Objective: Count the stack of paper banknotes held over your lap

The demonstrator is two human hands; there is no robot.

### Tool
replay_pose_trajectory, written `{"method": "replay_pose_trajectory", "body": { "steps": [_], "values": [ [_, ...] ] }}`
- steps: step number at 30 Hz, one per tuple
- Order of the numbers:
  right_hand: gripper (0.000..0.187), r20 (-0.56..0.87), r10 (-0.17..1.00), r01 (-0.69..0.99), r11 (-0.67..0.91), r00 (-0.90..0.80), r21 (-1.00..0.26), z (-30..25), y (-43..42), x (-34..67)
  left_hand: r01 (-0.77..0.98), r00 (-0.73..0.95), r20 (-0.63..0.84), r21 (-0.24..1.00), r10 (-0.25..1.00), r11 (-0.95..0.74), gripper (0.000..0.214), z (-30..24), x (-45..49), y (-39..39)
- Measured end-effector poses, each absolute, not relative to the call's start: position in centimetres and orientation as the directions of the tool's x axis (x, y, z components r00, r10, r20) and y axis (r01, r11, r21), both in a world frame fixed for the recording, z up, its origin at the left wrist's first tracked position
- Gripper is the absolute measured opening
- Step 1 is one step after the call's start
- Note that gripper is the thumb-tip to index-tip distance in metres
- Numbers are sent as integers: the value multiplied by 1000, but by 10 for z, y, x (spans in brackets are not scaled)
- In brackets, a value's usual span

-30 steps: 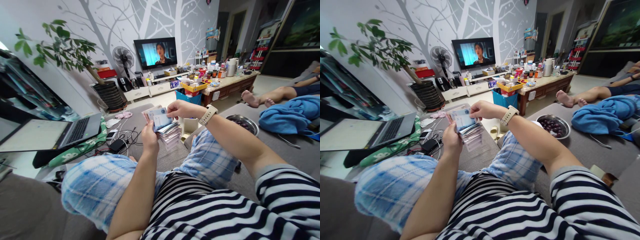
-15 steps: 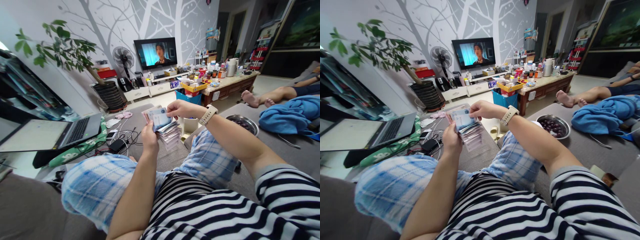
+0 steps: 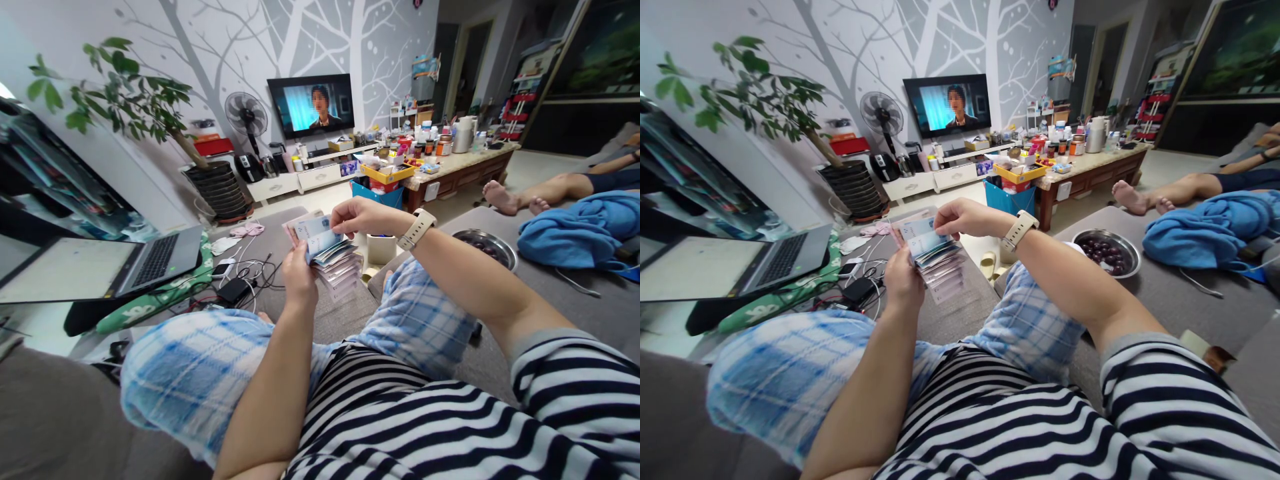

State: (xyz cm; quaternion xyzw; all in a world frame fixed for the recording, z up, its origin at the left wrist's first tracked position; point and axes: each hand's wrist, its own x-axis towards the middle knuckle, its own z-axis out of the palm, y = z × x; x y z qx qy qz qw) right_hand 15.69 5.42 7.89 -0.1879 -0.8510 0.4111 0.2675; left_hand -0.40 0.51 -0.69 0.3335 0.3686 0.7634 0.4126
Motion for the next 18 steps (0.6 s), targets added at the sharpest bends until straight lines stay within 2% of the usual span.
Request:
{"method": "replay_pose_trajectory", "body": {
  "steps": [6,11,15,18],
  "values": [
    [7,263,546,117,563,-795,-818,82,50,158,-366,-482,203,837,852,-407,23,-7,-4,5],
    [15,188,530,160,542,-827,-825,82,47,158,-420,-437,215,810,873,-410,26,-10,-5,9],
    [15,162,558,247,585,-814,-772,79,50,158,-427,-426,226,804,876,-415,26,-9,-5,8],
    [18,158,634,359,605,-757,-710,78,53,158,-439,-393,223,807,892,-395,28,-7,-4,5]
  ]
}}
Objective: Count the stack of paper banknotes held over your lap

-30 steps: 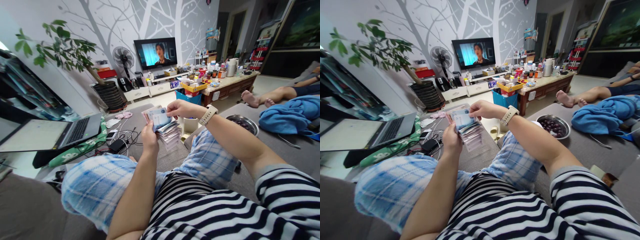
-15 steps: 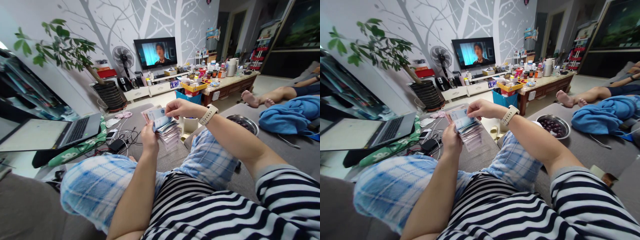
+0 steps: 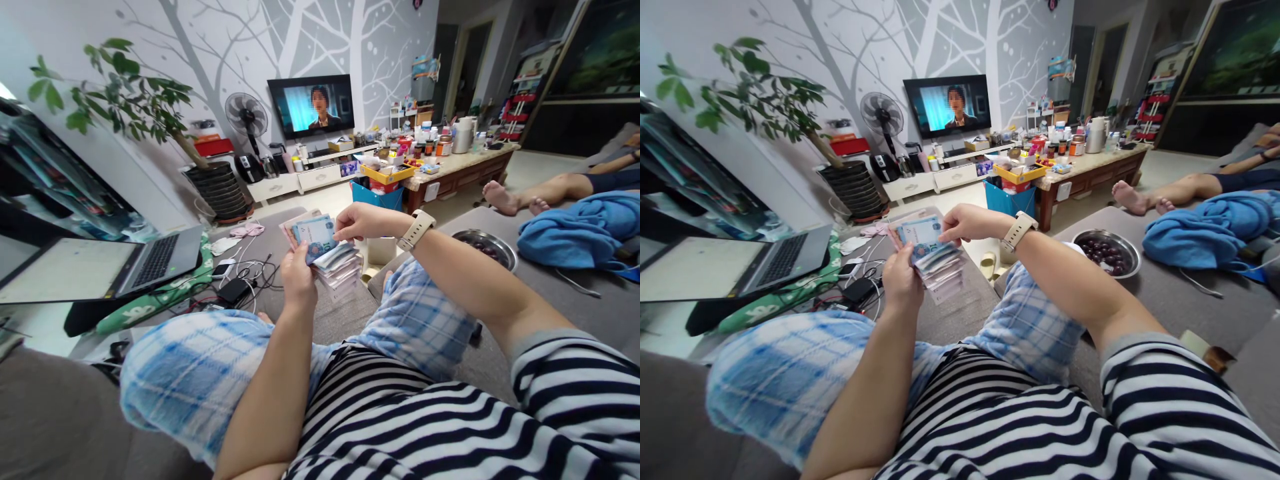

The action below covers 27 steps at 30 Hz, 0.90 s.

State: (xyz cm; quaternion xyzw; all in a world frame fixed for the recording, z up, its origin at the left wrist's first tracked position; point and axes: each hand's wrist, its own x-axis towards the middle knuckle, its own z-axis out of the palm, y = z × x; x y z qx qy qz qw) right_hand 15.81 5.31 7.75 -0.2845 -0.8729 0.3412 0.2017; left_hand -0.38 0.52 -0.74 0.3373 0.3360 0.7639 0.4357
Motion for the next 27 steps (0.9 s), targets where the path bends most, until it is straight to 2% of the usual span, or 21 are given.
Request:
{"method": "replay_pose_trajectory", "body": {
  "steps": [4,7,13,20,27],
  "values": [
    [25,202,724,466,605,-660,-645,76,57,158,-445,-364,235,807,901,-389,28,-4,-2,2],
    [23,239,743,450,593,-625,-667,76,57,157,-427,-368,228,820,901,-382,28,-3,-1,0],
    [11,261,706,376,608,-658,-699,76,55,154,-431,-382,205,823,901,-370,31,-4,0,2],
    [12,295,663,321,643,-688,-696,80,49,155,-444,-451,223,784,864,-434,25,-10,-3,7],
    [8,287,646,276,626,-707,-729,79,50,154,-422,-453,209,806,867,-415,25,-10,-4,8]
  ]
}}
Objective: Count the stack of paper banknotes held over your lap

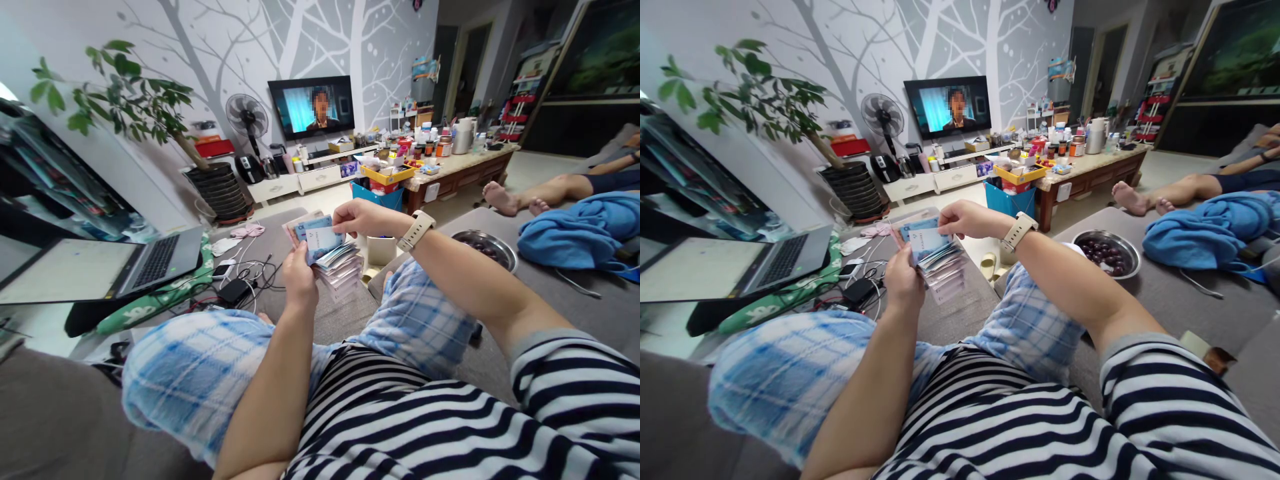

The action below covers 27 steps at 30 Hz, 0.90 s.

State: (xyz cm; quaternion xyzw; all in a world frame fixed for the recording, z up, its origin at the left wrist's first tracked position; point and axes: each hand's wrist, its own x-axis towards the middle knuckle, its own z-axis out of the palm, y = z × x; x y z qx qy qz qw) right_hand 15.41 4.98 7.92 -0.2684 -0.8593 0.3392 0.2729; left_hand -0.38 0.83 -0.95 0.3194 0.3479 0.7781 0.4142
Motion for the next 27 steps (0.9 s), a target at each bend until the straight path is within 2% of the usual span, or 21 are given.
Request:
{"method": "replay_pose_trajectory", "body": {
  "steps": [8,27],
  "values": [
    [8,288,631,256,629,-720,-734,79,51,154,-392,-498,209,812,842,-433,18,-8,-3,7],
    [7,265,628,261,617,-732,-742,80,50,155,-385,-486,202,824,850,-416,20,-7,-3,6]
  ]
}}
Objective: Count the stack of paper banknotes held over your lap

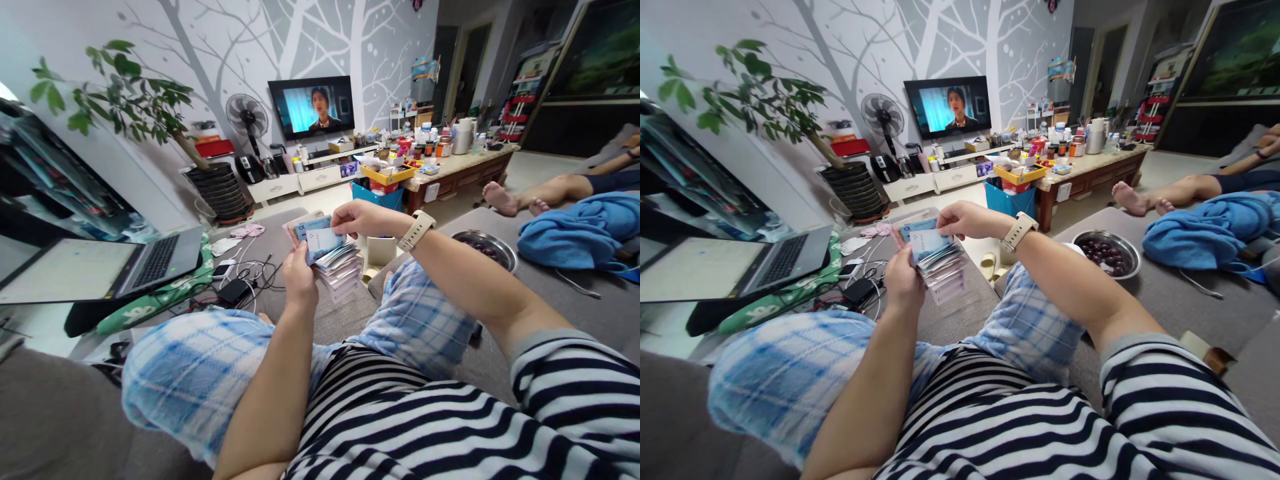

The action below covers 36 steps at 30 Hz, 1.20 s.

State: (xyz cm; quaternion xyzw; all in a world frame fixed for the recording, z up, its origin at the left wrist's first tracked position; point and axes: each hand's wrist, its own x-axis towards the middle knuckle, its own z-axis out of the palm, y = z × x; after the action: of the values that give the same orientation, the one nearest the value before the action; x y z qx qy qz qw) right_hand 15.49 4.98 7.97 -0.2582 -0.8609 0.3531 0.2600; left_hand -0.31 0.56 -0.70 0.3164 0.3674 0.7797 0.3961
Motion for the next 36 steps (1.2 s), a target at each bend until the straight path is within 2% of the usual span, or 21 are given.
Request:
{"method": "replay_pose_trajectory", "body": {
  "steps": [9,36],
  "values": [
    [7,266,617,255,625,-741,-738,79,51,155,-417,-446,206,813,871,-406,22,-7,-3,6],
    [7,264,611,236,613,-746,-754,79,52,155,-442,-462,202,792,864,-422,17,-9,-3,8]
  ]
}}
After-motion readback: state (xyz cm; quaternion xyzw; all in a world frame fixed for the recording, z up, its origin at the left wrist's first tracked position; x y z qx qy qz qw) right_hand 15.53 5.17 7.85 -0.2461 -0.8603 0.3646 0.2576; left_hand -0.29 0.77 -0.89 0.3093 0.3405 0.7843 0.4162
